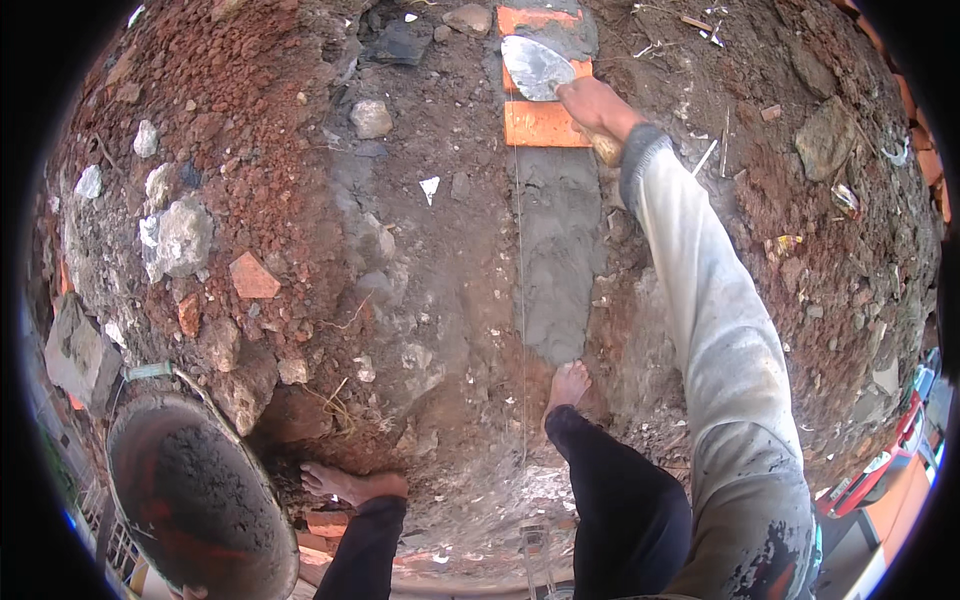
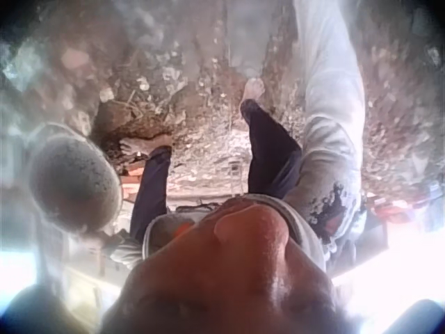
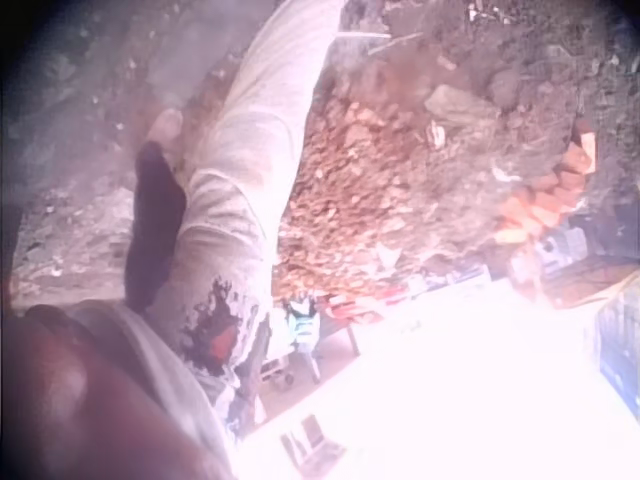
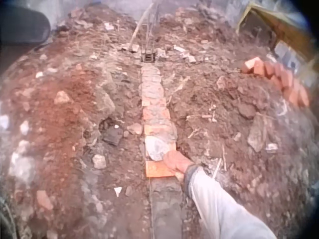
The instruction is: The person scoops wet cement from a bucket using a trowel and spreads it on the ground. They then place red bricks onto the cement line, tapping them into position to form a straight row.
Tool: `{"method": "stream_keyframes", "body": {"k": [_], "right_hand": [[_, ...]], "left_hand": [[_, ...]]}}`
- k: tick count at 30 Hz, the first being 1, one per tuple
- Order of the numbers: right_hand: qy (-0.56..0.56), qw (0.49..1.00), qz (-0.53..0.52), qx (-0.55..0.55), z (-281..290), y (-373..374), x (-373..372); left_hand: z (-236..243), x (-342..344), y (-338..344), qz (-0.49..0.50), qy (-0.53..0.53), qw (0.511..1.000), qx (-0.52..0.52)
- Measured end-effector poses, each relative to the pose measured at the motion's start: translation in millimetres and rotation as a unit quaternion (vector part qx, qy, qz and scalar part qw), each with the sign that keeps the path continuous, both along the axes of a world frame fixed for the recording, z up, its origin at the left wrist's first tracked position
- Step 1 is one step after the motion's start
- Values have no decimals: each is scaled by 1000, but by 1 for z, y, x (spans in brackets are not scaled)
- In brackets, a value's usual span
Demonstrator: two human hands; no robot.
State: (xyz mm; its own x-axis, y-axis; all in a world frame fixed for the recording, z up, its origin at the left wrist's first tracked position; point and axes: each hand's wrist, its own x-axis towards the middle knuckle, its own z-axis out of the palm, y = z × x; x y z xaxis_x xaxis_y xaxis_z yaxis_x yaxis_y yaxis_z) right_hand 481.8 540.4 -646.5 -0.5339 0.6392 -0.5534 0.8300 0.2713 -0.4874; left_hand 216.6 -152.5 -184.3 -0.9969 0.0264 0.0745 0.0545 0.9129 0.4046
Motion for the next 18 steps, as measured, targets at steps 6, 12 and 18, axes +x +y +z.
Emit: {"method": "stream_keyframes", "body": {"k": [6,12,18], "right_hand": [[1,992,-121,-27,-29,18,46],[150,895,-374,-190,10,-20,23],[196,872,-368,-255,-4,-29,0]], "left_hand": [[-8,-6,-11,-7,-20,1000,7],[8,-2,-12,20,-9,1000,2],[7,4,9,-12,-39,998,-50]]}}
